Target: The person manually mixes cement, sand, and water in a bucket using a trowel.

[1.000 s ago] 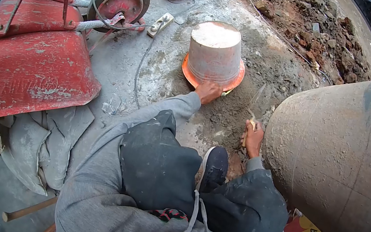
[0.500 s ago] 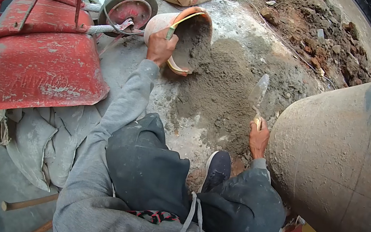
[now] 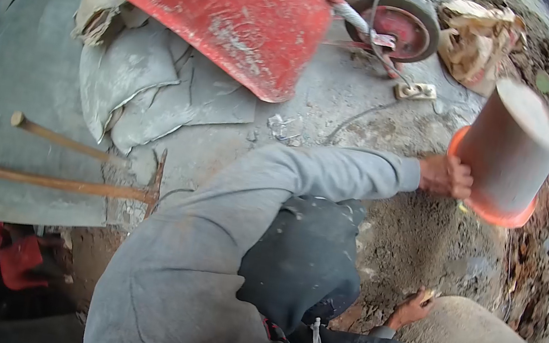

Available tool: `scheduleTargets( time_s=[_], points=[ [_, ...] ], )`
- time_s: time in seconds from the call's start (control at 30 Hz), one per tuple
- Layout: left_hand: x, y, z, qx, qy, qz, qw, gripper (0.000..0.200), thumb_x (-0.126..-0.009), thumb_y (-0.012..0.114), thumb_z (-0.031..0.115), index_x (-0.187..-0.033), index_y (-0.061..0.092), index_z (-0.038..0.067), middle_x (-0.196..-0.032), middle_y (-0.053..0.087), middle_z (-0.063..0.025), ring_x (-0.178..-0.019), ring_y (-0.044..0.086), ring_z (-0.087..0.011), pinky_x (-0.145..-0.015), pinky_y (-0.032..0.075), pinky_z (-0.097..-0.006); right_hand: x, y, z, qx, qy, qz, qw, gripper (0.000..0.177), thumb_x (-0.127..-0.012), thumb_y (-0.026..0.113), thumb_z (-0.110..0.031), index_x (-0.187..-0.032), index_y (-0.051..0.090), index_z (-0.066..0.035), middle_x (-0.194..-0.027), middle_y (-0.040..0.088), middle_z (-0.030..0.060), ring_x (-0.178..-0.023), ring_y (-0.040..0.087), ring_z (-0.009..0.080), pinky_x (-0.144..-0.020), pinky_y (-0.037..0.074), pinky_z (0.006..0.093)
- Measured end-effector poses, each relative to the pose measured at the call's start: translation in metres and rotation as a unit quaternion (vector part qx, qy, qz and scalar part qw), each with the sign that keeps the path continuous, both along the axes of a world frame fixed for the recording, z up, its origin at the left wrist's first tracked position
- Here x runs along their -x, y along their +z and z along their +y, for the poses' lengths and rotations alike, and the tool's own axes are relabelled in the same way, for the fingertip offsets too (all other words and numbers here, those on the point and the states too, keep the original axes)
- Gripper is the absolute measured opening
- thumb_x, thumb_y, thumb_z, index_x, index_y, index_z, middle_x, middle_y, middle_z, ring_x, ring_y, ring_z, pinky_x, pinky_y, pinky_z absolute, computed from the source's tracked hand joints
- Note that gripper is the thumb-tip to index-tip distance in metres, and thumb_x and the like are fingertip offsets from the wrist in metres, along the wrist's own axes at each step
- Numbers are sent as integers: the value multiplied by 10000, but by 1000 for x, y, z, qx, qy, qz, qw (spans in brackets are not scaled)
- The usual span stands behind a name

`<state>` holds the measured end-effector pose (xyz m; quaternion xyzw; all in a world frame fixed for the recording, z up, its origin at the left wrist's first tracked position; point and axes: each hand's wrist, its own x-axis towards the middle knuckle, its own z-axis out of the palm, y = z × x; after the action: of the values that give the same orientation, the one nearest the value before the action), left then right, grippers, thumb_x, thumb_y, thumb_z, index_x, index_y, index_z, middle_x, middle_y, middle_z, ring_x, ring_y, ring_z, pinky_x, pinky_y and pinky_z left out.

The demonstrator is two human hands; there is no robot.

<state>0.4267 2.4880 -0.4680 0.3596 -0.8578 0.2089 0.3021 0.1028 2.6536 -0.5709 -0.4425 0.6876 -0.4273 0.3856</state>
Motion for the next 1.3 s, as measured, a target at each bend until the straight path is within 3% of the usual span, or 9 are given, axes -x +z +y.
scheduleTargets(
  time_s=[0.13,0.27,0.4,0.53,0.63,0.9,1.03,1.2,1.3],
  points=[
    [15,-166,20,-201,-44,-164,965,161,-749,624,181,-632,702,102,-635,667,-56,-626,672,-246,-537,555,-410,30,-33,19,-17,15,18,1000,164,-919,649,-163,-927,535,-46,-688,501,-7,-546,437,74,-477,362,263],
    [22,-195,25,-270,-12,-65,961,131,-746,613,161,-668,690,90,-746,680,-83,-739,695,-279,-600,570,-424,39,-26,35,-52,-10,5,999,158,-902,657,-138,-931,541,-35,-713,521,15,-563,454,96,-489,379,281],
    [13,-117,-5,-170,93,-81,978,152,-746,596,120,-867,642,40,-839,666,-130,-796,673,-318,-693,554,-446,45,-21,39,-50,15,160,986,199,-869,677,-133,-978,580,2,-825,567,52,-728,512,166,-656,428,323],
    [-58,-43,-28,-234,173,276,916,182,-794,629,193,-753,640,16,-737,643,-216,-681,638,-396,-654,514,-476,9,33,33,-109,-14,90,990,247,-864,692,-182,-986,576,-1,-802,590,62,-724,552,187,-686,463,349],
    [-107,-15,-25,-257,232,370,862,216,-795,621,190,-773,614,-25,-630,586,-184,-559,597,-236,-567,464,-406,3,31,22,-80,16,72,994,265,-865,693,-190,-1011,581,1,-813,613,86,-748,578,201,-706,475,357],
    [-109,49,46,-286,254,385,840,221,-775,606,162,-701,555,-40,-547,486,-124,-539,516,-144,-524,426,-378,-53,84,-41,201,181,178,946,355,-877,667,-189,-1175,572,-21,-1048,634,178,-869,640,344,-748,515,407],
    [-92,61,66,-360,262,348,825,207,-764,602,161,-723,596,-42,-569,541,-143,-546,547,-172,-546,451,-378,-105,112,-90,102,368,316,869,457,-876,642,-177,-1296,500,-64,-975,599,149,-837,641,310,-706,533,413],
    [-80,31,79,-458,263,303,793,233,-761,605,186,-817,648,-36,-631,588,-183,-595,605,-208,-590,478,-388,-160,48,-146,308,336,467,758,266,-932,537,-194,-1150,549,-42,-950,611,169,-702,646,315,-671,565,421],
    [-76,29,86,-491,257,361,750,241,-765,609,196,-815,636,-38,-663,595,-194,-607,606,-229,-607,472,-399,-180,-21,-110,22,464,390,795,295,-931,501,-188,-1169,569,-26,-938,663,249,-803,670,388,-727,550,477]
  ],
)
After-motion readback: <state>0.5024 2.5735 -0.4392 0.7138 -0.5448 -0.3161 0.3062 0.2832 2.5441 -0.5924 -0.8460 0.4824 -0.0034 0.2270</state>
